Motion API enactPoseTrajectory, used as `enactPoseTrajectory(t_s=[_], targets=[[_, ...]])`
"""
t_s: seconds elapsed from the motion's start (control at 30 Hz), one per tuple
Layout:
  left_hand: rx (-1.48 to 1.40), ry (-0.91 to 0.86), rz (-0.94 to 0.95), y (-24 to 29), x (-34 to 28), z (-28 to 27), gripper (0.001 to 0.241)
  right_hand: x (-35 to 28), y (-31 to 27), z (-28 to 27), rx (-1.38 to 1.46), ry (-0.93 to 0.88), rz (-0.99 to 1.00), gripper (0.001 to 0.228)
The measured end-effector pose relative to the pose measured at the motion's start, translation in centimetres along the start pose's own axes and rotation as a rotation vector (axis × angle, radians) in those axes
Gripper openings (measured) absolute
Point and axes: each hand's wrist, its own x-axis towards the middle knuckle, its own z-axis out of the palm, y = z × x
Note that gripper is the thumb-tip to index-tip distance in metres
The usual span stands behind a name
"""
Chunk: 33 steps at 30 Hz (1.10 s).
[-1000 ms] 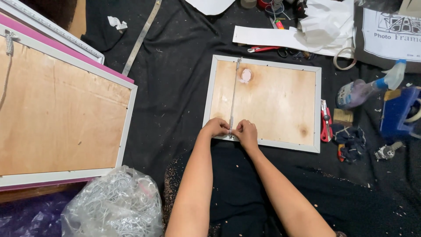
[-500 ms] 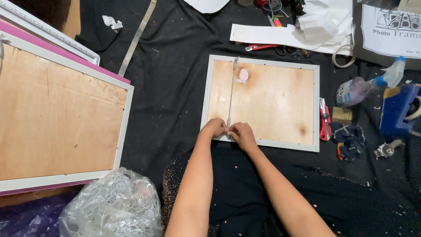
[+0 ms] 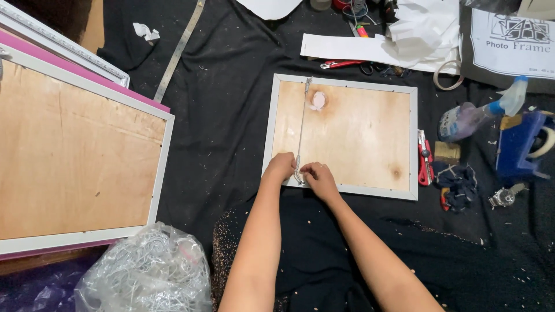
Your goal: Securing a hanging wire to the back of a picture frame by threading it through eyelets and twisting the ends.
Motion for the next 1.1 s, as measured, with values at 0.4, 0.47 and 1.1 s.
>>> enactPoseTrajectory(t_s=[0.4, 0.47, 1.1], targets=[[-0.184, 0.07, -0.074, -0.1, -0.1, -0.7, 0.017, 4.2, -1.4, 1.8, 0.351, 0.048, 0.338, 0.035], [-0.209, 0.077, -0.091, -0.4, 0.0, -0.9, 0.02, 4.7, -2.0, 2.2, 0.491, 0.056, 0.41, 0.039], [-0.269, 0.159, -0.157, 1.0, 1.8, -0.9, 0.021, 4.8, 0.0, 2.9, 0.547, 0.078, 0.388, 0.027]])
